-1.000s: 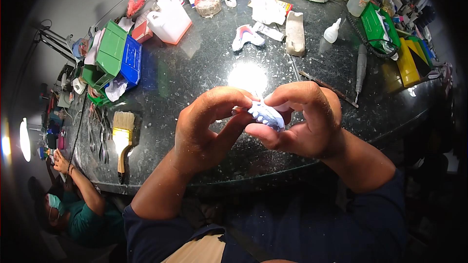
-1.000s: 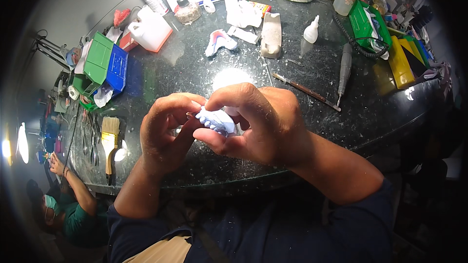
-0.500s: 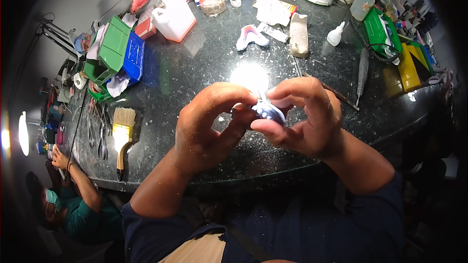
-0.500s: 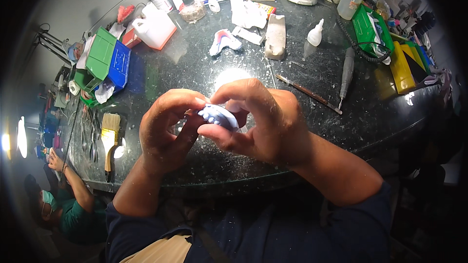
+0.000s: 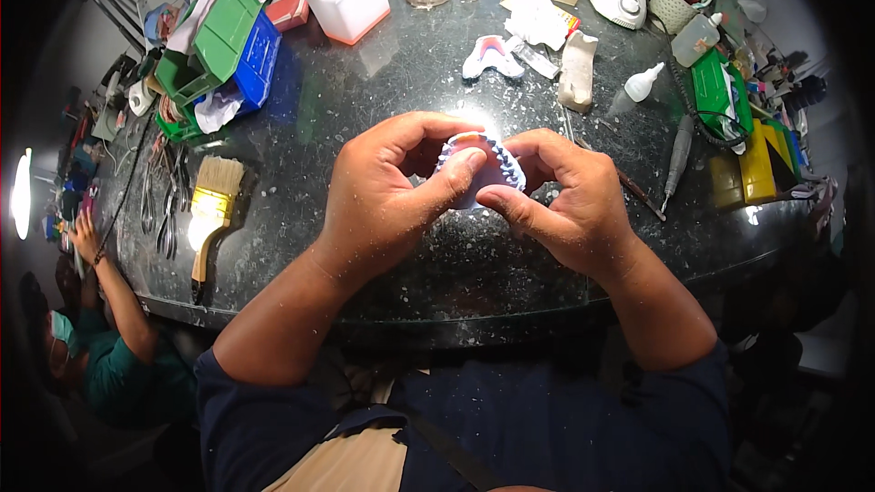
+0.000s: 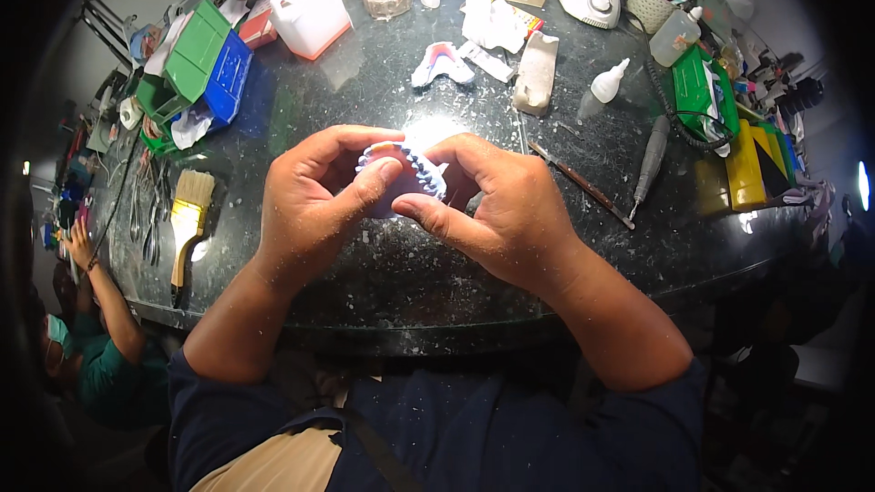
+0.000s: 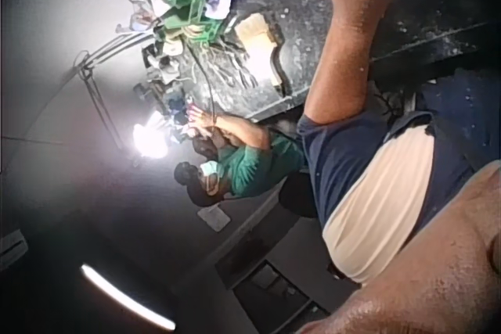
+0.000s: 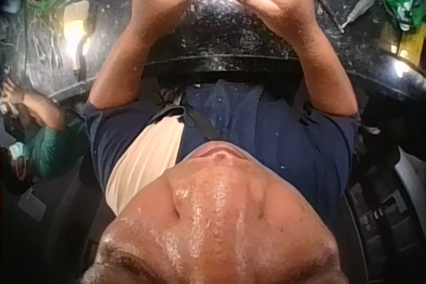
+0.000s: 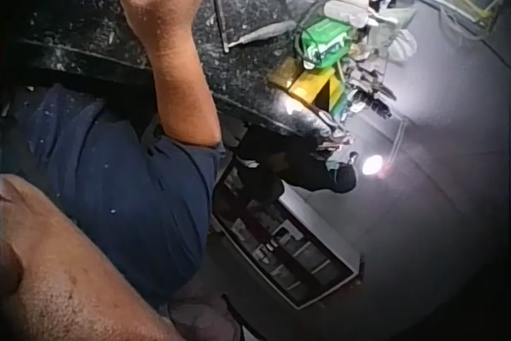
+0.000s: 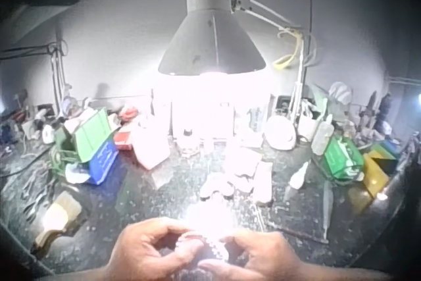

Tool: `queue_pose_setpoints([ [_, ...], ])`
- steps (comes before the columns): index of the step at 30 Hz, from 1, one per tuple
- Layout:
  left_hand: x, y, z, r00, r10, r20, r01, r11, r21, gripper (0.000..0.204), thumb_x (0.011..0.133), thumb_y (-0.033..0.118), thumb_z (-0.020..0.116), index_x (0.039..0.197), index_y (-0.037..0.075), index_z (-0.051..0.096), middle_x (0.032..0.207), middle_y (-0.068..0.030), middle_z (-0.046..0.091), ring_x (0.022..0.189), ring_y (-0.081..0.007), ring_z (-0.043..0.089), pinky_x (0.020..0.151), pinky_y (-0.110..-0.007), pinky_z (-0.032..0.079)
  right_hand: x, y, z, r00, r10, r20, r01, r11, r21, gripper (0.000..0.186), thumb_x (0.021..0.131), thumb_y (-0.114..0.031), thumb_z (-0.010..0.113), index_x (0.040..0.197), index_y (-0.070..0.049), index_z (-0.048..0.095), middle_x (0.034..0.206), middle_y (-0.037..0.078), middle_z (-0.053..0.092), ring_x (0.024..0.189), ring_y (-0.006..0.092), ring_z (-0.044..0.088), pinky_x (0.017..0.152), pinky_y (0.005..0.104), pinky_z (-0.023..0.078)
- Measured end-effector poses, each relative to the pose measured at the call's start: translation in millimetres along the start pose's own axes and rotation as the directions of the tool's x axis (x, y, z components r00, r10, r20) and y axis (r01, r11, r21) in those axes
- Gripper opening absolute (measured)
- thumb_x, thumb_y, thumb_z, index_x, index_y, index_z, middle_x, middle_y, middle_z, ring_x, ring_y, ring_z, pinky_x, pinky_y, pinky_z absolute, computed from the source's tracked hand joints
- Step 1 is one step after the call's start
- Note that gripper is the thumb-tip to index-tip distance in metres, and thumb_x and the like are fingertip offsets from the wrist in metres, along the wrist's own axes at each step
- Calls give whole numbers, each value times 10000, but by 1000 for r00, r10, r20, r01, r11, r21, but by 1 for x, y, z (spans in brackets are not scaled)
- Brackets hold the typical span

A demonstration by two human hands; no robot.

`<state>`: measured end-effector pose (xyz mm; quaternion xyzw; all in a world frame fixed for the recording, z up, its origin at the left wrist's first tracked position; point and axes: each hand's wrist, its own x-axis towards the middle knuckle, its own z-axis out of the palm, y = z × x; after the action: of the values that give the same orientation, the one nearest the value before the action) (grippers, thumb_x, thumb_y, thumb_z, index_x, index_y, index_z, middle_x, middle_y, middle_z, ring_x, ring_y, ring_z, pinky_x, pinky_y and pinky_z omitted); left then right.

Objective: The person grinds a denture piece with a rotary tool, fits it onto a dental mold by hand, trims it using a carving tool, and grinds the denture piece again with the rotary tool.

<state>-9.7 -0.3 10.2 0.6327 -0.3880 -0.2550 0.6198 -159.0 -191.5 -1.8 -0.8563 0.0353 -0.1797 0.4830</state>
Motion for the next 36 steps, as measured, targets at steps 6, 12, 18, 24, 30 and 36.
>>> queue_pose_setpoints([
  [6, 1, -5, -3, 1000, -9, 9, 9, 999, 49, 273, 1075, 54, 769, 1332, -37, 752, 1221, -115, 799, 1127, -149, 763, 992, -307, 612, -3, -3, 1, 997, 72, -24, -67, 984, 166, 357, 1000, -249, 896, 1227, -8, 761, 826, 89, 767, 716, 102, 720, 673, 296, 563],
  [12, 6, -11, -8, 927, 354, 124, -375, 890, 259, 360, 1043, 54, 810, 1388, -21, 740, 1370, -149, 752, 1152, -171, 766, 1011, -320, 612, -2, 0, 1, 981, 188, 53, -195, 936, 292, 326, 1038, -176, 849, 1302, -11, 751, 945, 75, 781, 819, 71, 709, 714, 278, 559],
  [18, 4, -3, -9, 989, 116, 89, -131, 972, 193, 474, 1035, 127, 831, 1471, -10, 706, 1323, -167, 784, 1173, -203, 780, 1016, -357, 613, 5, 12, -3, 977, -171, -126, 181, 980, 76, 400, 1026, -61, 802, 1411, -4, 711, 1131, 133, 779, 857, 131, 744, 768, 289, 595],
  [24, 6, -8, -10, 939, 336, 76, -345, 911, 225, 341, 1026, 89, 803, 1338, -41, 762, 1201, -170, 813, 1052, -197, 799, 922, -335, 624, 3, 2, -5, 984, -157, -78, 160, 986, 37, 368, 1030, -69, 767, 1383, 17, 711, 1114, 153, 791, 891, 198, 798, 814, 327, 624],
  [30, 3, -5, -14, 969, 212, 126, -243, 903, 353, 285, 1045, 209, 803, 1277, 44, 790, 1031, -133, 782, 849, -165, 735, 772, -332, 585, 1, 5, -3, 995, -99, -4, 99, 995, -19, 300, 1045, -87, 750, 1324, 21, 727, 1083, 142, 813, 926, 216, 811, 862, 343, 626],
  [36, 6, -17, -11, 912, 409, 33, -400, 868, 294, 255, 1058, 216, 784, 1242, 40, 798, 1030, -150, 810, 895, -249, 778, 798, -379, 597, 7, 4, -1, 1000, 9, 19, -9, 1000, 0, 252, 1066, -141, 764, 1258, 23, 771, 1044, 111, 826, 971, 183, 798, 887, 324, 606],
])
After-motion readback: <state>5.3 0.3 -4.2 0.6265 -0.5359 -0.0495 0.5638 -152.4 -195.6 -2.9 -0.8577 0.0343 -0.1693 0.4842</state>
